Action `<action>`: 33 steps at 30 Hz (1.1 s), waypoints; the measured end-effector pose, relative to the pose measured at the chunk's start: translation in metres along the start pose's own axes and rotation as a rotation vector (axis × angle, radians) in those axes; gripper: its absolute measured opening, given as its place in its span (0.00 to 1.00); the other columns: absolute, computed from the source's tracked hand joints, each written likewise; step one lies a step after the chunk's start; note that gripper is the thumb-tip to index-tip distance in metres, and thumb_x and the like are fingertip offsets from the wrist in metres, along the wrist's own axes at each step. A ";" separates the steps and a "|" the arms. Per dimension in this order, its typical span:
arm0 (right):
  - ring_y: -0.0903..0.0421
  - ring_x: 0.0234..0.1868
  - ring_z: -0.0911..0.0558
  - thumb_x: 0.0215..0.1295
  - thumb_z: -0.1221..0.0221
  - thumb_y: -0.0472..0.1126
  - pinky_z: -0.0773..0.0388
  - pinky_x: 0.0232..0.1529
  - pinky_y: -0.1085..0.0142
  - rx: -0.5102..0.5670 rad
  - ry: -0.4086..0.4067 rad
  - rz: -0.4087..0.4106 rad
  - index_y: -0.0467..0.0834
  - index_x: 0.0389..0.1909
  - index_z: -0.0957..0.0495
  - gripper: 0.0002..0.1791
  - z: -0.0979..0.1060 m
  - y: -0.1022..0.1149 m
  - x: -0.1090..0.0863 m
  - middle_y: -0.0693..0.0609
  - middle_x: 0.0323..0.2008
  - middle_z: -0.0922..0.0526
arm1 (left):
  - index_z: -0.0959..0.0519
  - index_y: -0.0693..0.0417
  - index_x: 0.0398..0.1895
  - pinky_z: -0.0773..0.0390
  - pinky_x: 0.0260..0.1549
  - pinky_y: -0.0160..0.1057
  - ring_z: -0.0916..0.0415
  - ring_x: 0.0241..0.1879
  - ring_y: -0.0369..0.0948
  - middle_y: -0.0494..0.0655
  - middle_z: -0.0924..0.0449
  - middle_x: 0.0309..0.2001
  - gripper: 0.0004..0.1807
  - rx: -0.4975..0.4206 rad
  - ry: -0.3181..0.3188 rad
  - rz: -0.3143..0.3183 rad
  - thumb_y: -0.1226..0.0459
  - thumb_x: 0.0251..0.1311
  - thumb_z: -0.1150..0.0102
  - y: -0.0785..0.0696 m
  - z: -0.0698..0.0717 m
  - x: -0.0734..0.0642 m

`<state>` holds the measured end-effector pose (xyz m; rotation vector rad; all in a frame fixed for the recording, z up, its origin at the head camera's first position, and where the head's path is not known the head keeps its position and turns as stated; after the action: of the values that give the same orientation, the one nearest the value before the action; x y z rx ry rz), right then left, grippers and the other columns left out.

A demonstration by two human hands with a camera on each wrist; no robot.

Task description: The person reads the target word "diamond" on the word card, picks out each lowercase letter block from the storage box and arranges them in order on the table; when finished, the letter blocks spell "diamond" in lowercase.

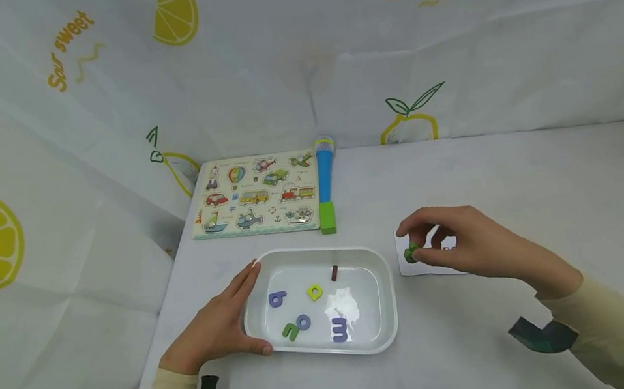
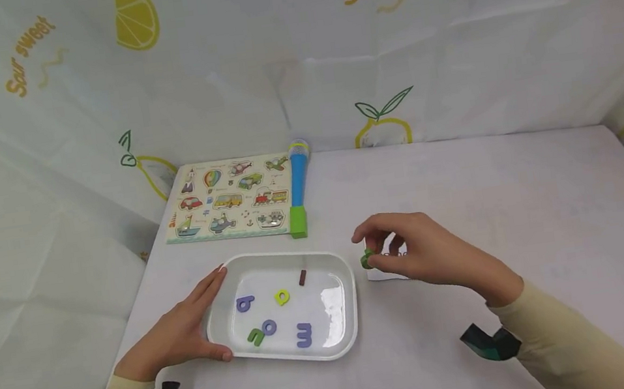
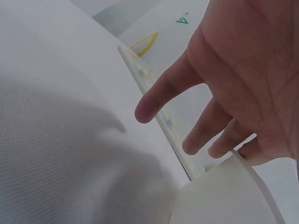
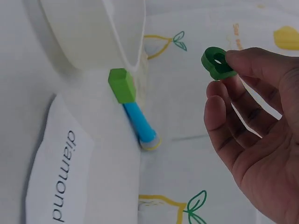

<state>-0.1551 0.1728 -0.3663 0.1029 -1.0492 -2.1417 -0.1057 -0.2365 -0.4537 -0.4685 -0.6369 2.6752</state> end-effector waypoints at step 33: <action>0.66 0.28 0.28 0.54 0.25 0.37 0.30 0.28 0.74 -0.125 -0.014 -0.103 0.47 0.40 0.15 0.14 -0.090 -0.055 -0.061 0.63 0.33 0.23 | 0.56 0.47 0.83 0.25 0.56 0.60 0.29 0.64 0.56 0.46 0.57 0.82 0.79 -0.007 0.014 0.025 0.31 0.29 0.21 0.001 -0.001 0.001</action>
<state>-0.1098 0.1751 -0.4794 0.0842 -0.9328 -2.2982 -0.1061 -0.2363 -0.4554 -0.4994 -0.6411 2.6916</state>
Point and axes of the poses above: each hand's wrist, its own x-axis towards the middle knuckle, its own z-axis out of the back of the hand, y = z × x, the point moved 3 cm from there along x, towards the middle knuckle
